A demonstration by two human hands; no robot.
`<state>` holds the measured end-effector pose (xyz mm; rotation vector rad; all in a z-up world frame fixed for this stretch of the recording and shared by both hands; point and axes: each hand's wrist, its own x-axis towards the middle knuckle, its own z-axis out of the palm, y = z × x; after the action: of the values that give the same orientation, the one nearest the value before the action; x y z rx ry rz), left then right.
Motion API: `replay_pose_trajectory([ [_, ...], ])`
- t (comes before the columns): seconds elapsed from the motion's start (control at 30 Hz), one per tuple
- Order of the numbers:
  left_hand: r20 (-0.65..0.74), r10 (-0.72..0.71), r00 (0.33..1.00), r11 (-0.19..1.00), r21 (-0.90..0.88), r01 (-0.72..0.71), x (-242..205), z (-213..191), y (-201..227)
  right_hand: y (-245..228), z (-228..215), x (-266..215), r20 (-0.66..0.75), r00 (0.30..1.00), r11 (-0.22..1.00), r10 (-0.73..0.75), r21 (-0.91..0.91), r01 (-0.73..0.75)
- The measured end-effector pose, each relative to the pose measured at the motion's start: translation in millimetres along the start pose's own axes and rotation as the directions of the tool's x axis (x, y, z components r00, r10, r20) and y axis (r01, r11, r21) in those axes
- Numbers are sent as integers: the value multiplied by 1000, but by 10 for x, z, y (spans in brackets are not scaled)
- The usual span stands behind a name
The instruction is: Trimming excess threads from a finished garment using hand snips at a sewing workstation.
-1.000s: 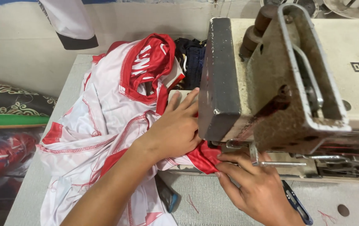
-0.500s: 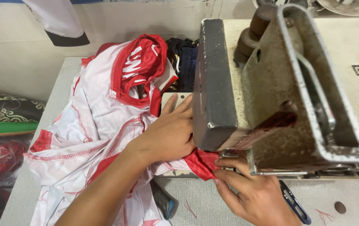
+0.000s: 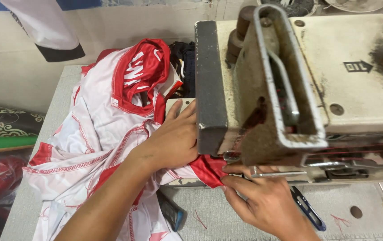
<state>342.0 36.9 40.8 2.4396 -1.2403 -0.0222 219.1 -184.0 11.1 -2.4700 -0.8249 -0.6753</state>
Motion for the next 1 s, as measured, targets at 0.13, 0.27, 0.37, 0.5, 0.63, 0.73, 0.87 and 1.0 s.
replay_pose_trajectory([
  [0.13,-6,13,1000,1000,-26,-13,-5,-50,36,-3,-26,5,-12,1000,1000,-7,16,8],
  [0.27,-1,-18,1000,1000,-12,18,-75,-83,28,3,-16,-36,11,999,999,33,-4,-33],
  [0.37,-79,-8,997,998,-65,3,-266,-222,36,6,-39,-19,24,998,996,61,69,-62],
  [0.5,-25,127,992,986,108,-123,-449,-418,125,4,-153,32,121,992,991,45,121,-59],
  [0.63,-29,54,998,998,14,-54,-588,-672,424,-177,-325,284,108,994,939,-15,344,-23],
  [0.73,-104,25,994,972,-229,-48,-684,-752,522,-175,-307,246,140,990,930,27,360,-77],
  [0.87,-95,18,995,993,-115,-29,-727,-829,564,-124,-314,206,195,976,900,98,401,-171],
  [1.0,-20,-81,997,849,522,80,-649,-872,592,-117,-327,179,293,936,846,197,432,-313],
])
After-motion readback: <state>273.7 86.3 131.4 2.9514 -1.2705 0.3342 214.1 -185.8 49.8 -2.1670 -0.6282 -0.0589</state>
